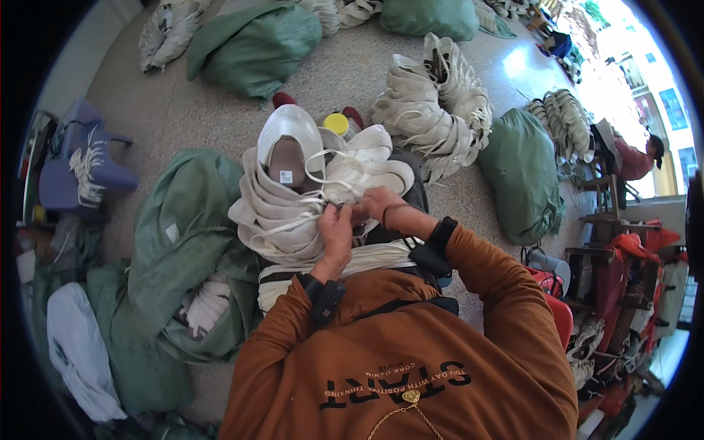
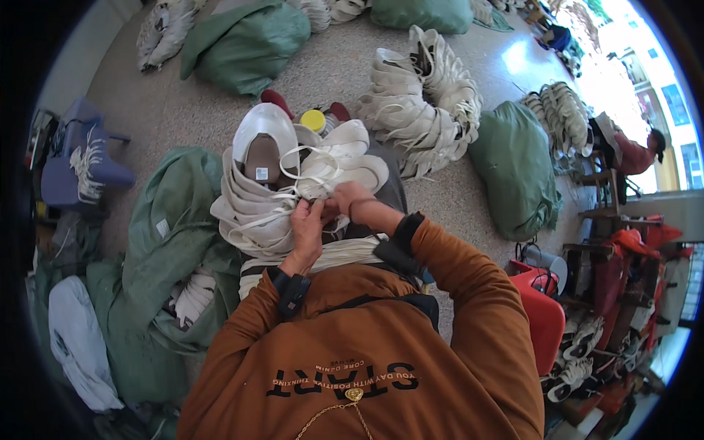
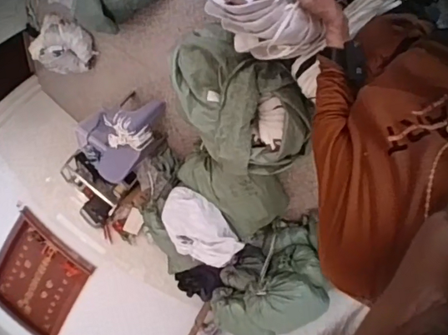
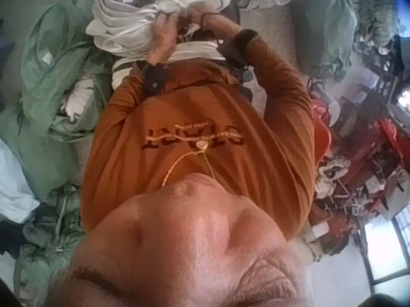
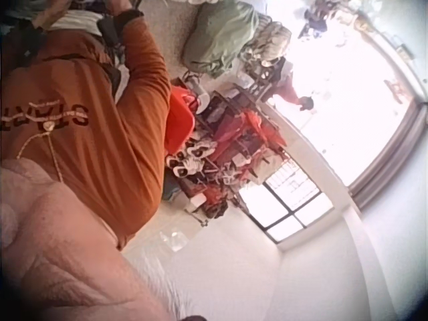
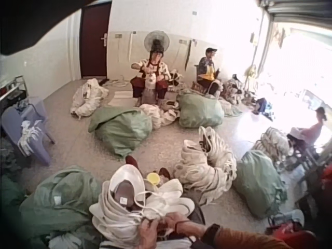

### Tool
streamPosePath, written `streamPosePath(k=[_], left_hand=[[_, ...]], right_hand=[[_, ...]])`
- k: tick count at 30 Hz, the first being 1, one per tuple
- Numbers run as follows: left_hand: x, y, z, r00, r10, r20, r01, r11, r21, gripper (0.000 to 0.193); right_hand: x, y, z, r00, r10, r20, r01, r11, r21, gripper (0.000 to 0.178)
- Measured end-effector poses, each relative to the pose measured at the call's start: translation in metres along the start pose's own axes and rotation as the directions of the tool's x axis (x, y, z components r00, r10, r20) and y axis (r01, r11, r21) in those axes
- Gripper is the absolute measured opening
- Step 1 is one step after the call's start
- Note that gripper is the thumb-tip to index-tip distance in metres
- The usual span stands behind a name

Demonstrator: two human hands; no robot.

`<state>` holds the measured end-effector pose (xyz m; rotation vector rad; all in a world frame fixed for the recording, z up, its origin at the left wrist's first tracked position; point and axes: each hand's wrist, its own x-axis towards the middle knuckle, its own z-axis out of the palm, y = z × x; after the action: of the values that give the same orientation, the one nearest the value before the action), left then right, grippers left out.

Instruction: The person sits on the floor and threads white shoelaces through the eyelets of a pair of white shoes resting on their lap. They pull the laces through multiple eyelets and adjust the tension, working on one shoe at a time.

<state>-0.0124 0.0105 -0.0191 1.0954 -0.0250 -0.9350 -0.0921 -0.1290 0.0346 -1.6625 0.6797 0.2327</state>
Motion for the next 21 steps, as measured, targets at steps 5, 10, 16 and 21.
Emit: streamPosePath(k=[5,10,16,21], left_hand=[[0.004,-0.005,-0.003,0.999,-0.034,0.019,0.033,0.998,0.05,0.013],[-0.008,0.009,-0.006,0.997,-0.073,0.026,0.071,0.996,0.057,0.016],[0.002,0.017,-0.001,0.995,-0.094,0.011,0.094,0.995,0.046,0.019],[0.01,0.016,-0.01,0.979,-0.198,0.054,0.196,0.98,0.034,0.025]], right_hand=[[0.0,0.025,-0.003,0.887,0.072,0.456,-0.459,0.252,0.852,0.016],[-0.019,0.017,0.02,0.925,0.019,0.378,-0.379,0.059,0.924,0.014],[-0.075,-0.005,0.001,0.989,0.121,0.088,-0.133,0.443,0.887,0.026],[-0.152,0.026,-0.043,0.89,0.218,-0.4,0.081,0.788,0.61,0.034]])
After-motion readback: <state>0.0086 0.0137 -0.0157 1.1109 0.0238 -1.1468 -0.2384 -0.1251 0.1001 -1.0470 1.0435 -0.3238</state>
